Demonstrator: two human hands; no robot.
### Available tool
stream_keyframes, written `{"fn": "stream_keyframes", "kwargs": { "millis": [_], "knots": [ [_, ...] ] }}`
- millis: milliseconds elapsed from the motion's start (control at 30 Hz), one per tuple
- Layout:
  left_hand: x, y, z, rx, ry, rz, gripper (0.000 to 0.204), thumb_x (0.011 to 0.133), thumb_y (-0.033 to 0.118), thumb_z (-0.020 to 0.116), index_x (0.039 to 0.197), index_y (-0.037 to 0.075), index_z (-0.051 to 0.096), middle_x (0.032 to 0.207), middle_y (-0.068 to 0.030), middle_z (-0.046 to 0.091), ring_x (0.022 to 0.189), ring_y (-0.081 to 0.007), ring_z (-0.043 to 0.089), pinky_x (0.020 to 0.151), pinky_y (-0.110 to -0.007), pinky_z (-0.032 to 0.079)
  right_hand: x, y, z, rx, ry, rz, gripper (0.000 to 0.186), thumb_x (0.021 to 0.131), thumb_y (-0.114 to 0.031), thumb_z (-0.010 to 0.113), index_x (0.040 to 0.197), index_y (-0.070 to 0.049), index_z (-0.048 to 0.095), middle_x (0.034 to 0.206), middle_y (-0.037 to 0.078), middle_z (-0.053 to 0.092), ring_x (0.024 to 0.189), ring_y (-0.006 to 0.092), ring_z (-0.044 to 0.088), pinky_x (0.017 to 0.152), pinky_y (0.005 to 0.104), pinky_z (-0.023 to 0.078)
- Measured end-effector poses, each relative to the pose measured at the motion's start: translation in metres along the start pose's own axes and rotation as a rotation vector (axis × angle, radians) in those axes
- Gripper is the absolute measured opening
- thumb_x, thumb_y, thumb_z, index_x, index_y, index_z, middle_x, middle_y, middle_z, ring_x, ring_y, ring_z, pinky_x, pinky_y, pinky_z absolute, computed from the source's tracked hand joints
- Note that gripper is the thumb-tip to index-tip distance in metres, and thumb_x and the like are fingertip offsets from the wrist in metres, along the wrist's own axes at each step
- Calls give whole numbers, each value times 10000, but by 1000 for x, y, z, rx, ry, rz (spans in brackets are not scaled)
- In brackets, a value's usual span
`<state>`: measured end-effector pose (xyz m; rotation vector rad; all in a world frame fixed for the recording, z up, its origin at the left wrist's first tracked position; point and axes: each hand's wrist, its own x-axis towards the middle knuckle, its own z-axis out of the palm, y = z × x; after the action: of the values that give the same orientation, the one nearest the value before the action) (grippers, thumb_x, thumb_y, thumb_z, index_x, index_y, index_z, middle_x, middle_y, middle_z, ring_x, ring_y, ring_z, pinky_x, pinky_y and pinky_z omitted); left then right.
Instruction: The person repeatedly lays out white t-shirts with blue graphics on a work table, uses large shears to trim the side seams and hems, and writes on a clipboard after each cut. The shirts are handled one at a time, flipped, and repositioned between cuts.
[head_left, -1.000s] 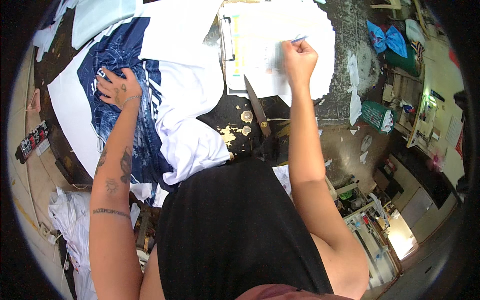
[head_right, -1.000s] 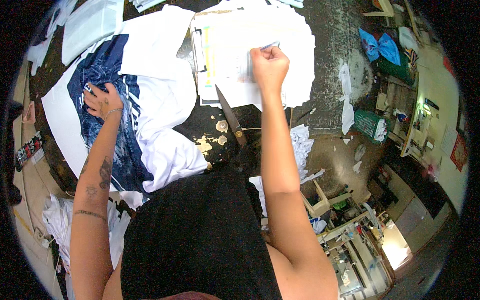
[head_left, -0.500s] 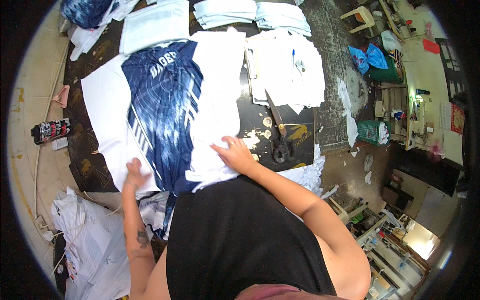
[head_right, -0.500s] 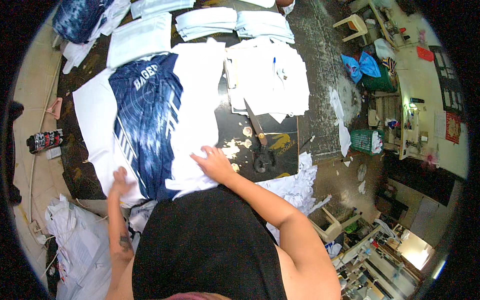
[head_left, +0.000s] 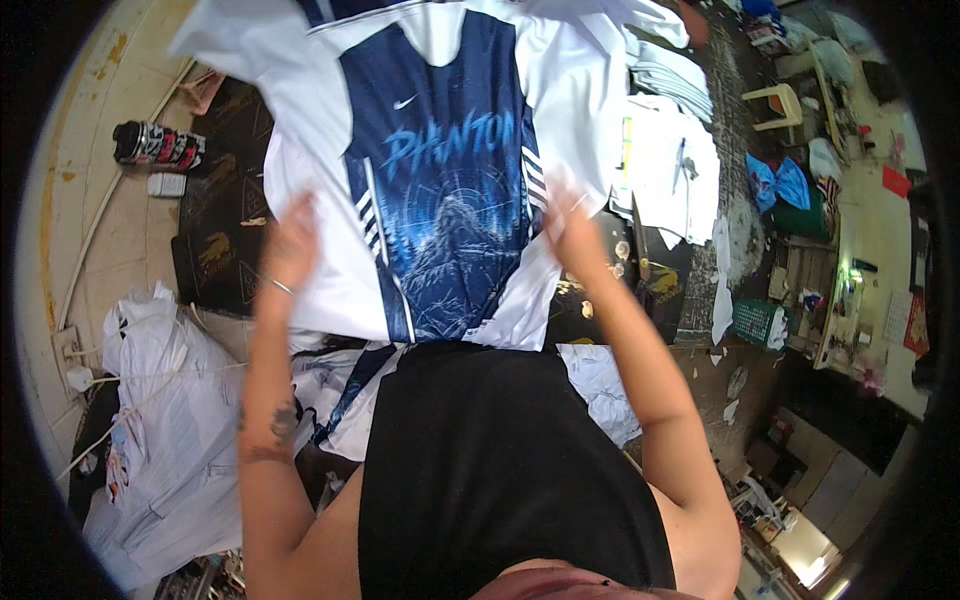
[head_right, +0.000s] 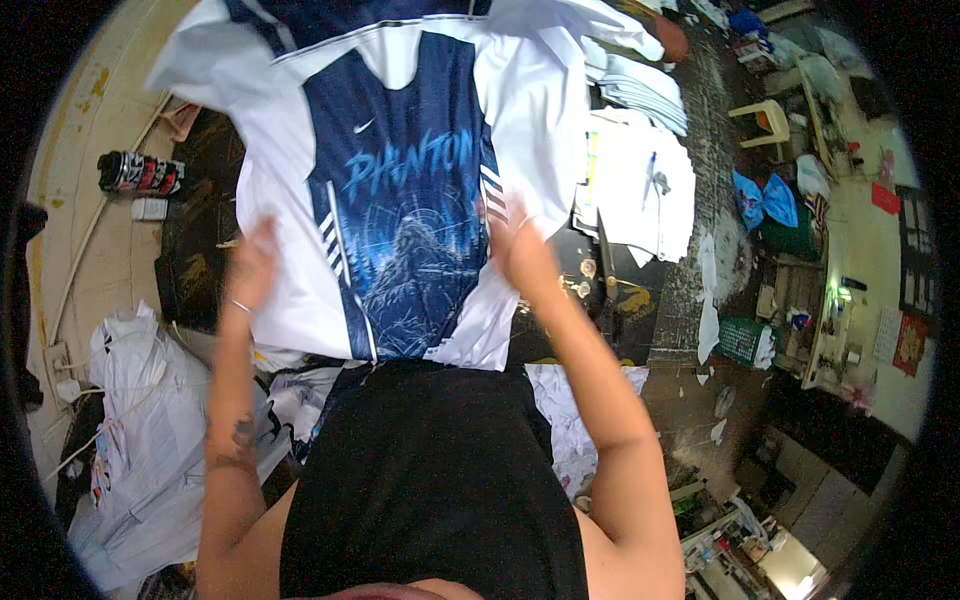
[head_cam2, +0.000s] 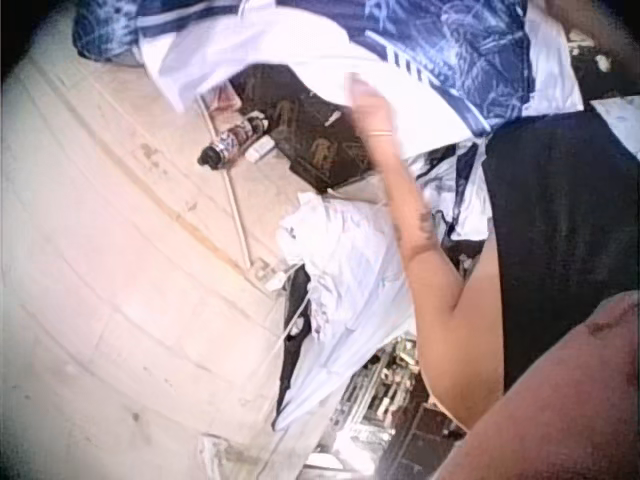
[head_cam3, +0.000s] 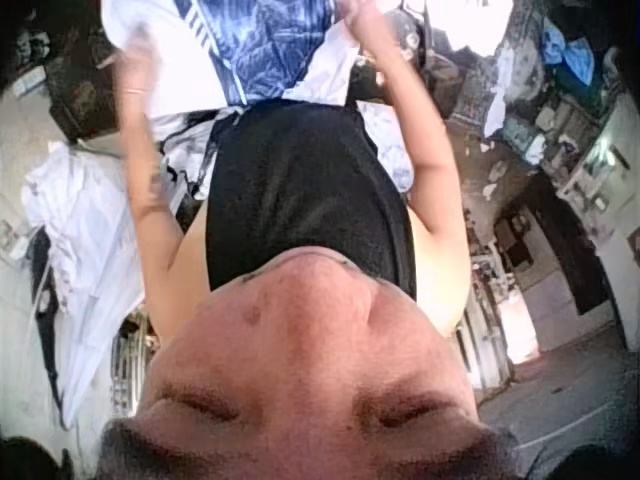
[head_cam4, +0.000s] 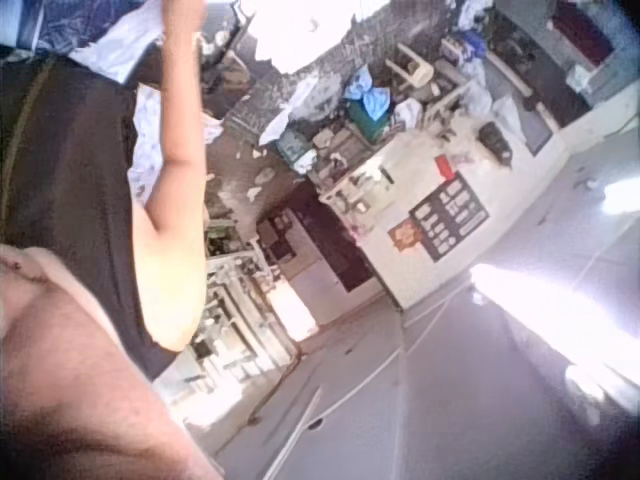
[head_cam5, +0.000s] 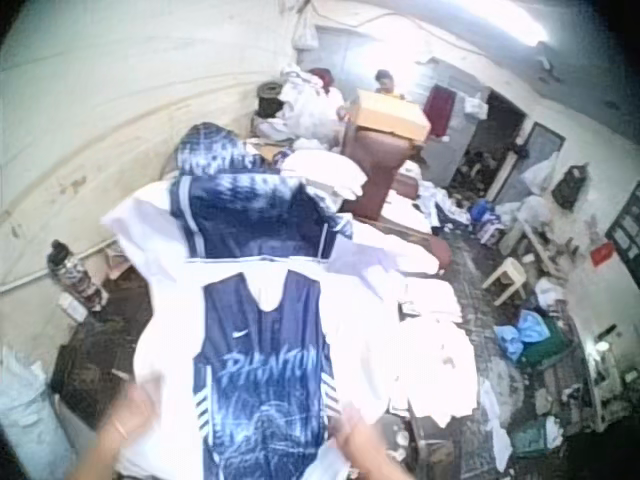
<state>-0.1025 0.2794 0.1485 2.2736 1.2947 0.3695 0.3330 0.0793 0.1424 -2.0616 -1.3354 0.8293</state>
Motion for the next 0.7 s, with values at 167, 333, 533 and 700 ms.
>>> {"fn": "stream_keyframes", "kwargs": {
  "millis": [167,333,533,700],
  "knots": [
    [-153,-57,76,-289,-54,-700,889,1017,340,612,1705,129,92,1716,-312,127,1588,-470,142,1249,-583,190,-169,53,58,-474,-47,-203,842,852,-255,777,1612,-197,419,1644,317,304,1461,550,342,1216,610,299],
    [-83,16,90,205,-602,-862,1019,982,593,592,1702,131,37,1709,-320,-160,1576,-537,-114,1167,-806,57,-148,65,84,-589,-500,-418,885,848,-490,795,1620,-321,398,1684,253,273,1545,472,265,1220,661,242],
    [227,-71,-25,350,-265,-330,601,964,490,623,1398,75,585,1315,-233,603,1204,-371,585,1031,-515,487,180,3,-55,-873,-358,-68,588,833,-280,782,1393,-171,639,1261,210,704,1131,339,702,992,511,544],
    [290,-131,-29,240,38,-22,856,981,594,623,1608,86,336,1397,-233,493,1285,-328,479,1094,-445,422,211,-4,-80,-723,261,-542,661,871,-130,761,1496,-175,550,1505,296,503,1372,474,490,1185,521,393]
  ]
}}
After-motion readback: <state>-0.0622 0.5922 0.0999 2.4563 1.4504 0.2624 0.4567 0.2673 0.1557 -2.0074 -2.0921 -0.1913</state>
